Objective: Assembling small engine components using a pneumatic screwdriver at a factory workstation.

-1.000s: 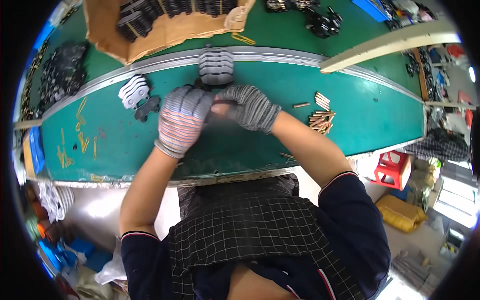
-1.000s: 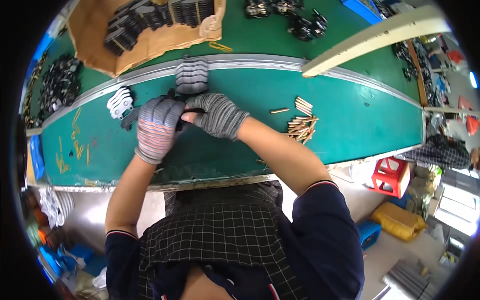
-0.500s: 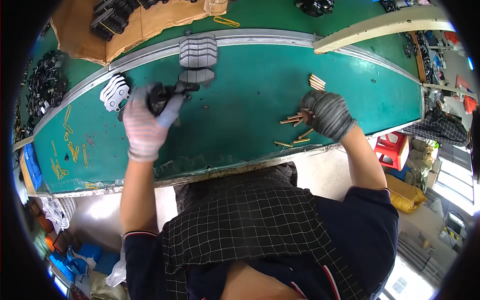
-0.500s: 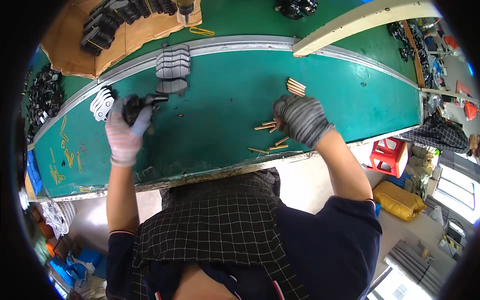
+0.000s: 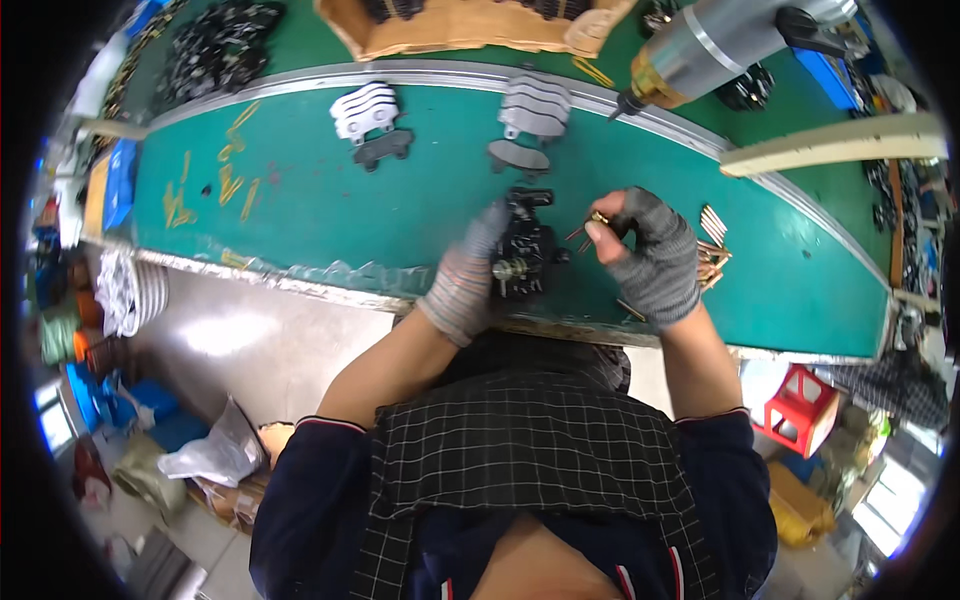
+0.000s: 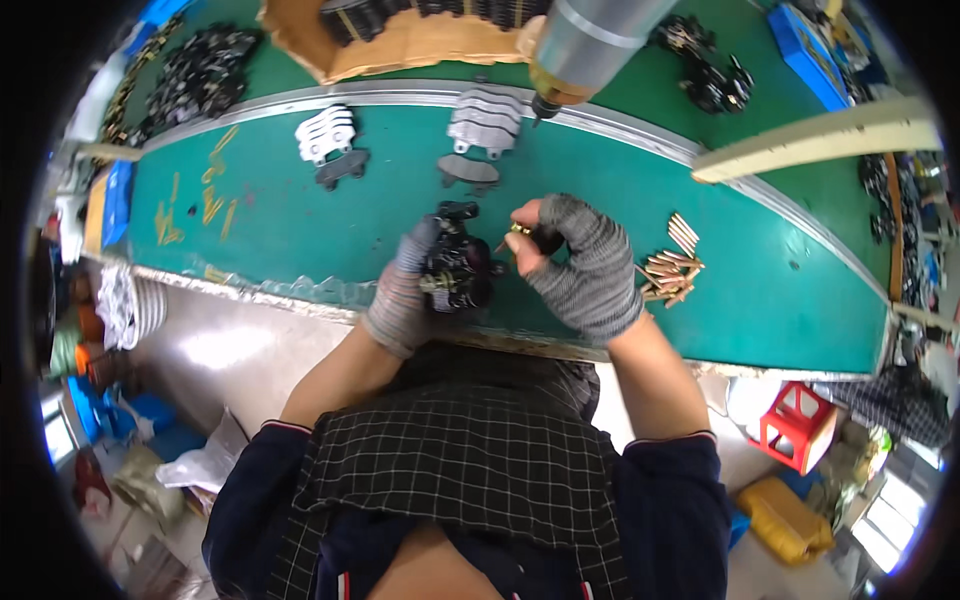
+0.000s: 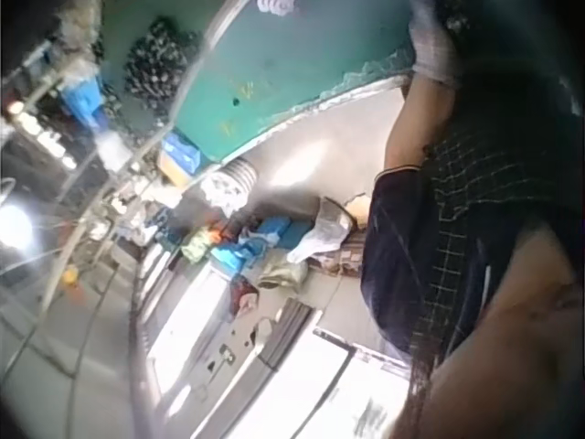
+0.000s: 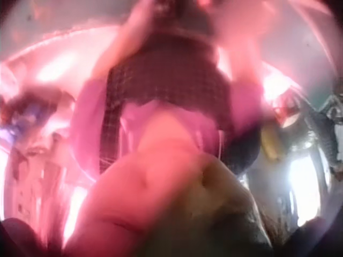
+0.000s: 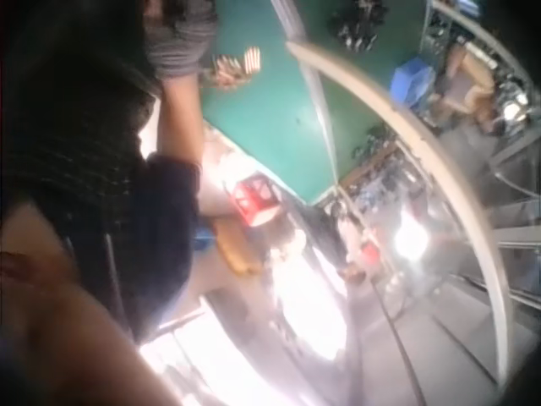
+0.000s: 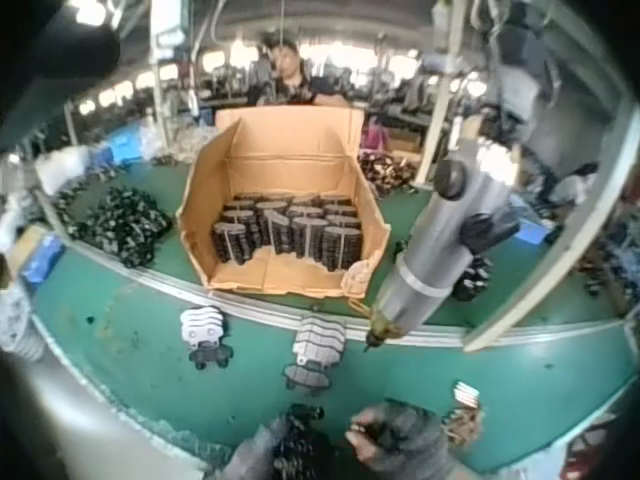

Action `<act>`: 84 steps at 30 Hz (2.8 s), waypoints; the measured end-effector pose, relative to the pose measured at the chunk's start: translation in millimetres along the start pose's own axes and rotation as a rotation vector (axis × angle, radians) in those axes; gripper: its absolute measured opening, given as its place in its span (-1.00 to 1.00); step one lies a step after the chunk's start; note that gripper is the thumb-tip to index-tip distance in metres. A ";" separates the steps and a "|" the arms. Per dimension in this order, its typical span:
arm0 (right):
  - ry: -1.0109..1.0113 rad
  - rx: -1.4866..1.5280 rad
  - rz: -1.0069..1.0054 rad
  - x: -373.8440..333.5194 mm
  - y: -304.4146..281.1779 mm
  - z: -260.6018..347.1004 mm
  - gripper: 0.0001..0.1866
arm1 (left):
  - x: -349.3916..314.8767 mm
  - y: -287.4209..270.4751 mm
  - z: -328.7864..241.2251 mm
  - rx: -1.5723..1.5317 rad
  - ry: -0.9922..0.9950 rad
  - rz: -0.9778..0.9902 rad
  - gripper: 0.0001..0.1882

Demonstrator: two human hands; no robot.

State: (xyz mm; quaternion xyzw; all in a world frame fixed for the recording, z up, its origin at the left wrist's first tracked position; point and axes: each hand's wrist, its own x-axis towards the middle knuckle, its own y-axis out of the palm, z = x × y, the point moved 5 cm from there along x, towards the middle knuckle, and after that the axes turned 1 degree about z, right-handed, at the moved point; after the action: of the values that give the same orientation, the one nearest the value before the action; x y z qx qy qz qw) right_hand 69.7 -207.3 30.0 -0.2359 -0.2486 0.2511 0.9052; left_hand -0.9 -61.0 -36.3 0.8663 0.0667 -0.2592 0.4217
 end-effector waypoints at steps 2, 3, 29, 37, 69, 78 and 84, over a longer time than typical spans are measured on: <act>0.005 0.298 -0.106 1.8 6.9 17.8 -0.74 | -3.8 5.4 -3.4 -0.060 0.059 0.045 -0.37; -0.008 0.308 -0.099 1.7 11.5 22.6 -0.74 | -5.9 6.1 -5.9 -0.090 0.086 0.072 -0.41; -0.201 0.222 -0.185 -10.4 36.8 34.7 -0.74 | 1.1 -3.6 -14.8 -0.254 -0.006 0.053 -0.37; -0.445 -0.209 0.169 16.4 34.0 51.6 -0.59 | 10.7 2.5 -26.6 -0.307 -0.004 0.194 -0.42; -0.056 1.154 -0.010 112.9 63.8 43.4 -0.37 | 7.8 -16.4 -37.2 -0.304 -0.194 0.071 -0.41; -0.226 1.351 0.057 111.0 42.7 58.7 -0.21 | 2.4 5.2 -43.1 -0.292 -0.102 0.022 -0.36; -0.186 1.299 0.030 85.0 23.5 86.4 -0.14 | 0.3 -2.1 -38.6 -0.276 -0.135 -0.026 -0.37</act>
State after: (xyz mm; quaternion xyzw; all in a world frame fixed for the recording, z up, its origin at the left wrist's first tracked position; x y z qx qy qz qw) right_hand 76.4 -114.7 111.4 0.3779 -0.1202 0.3822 0.8347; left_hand 13.9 -30.2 -18.3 0.7798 0.0843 -0.3107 0.5370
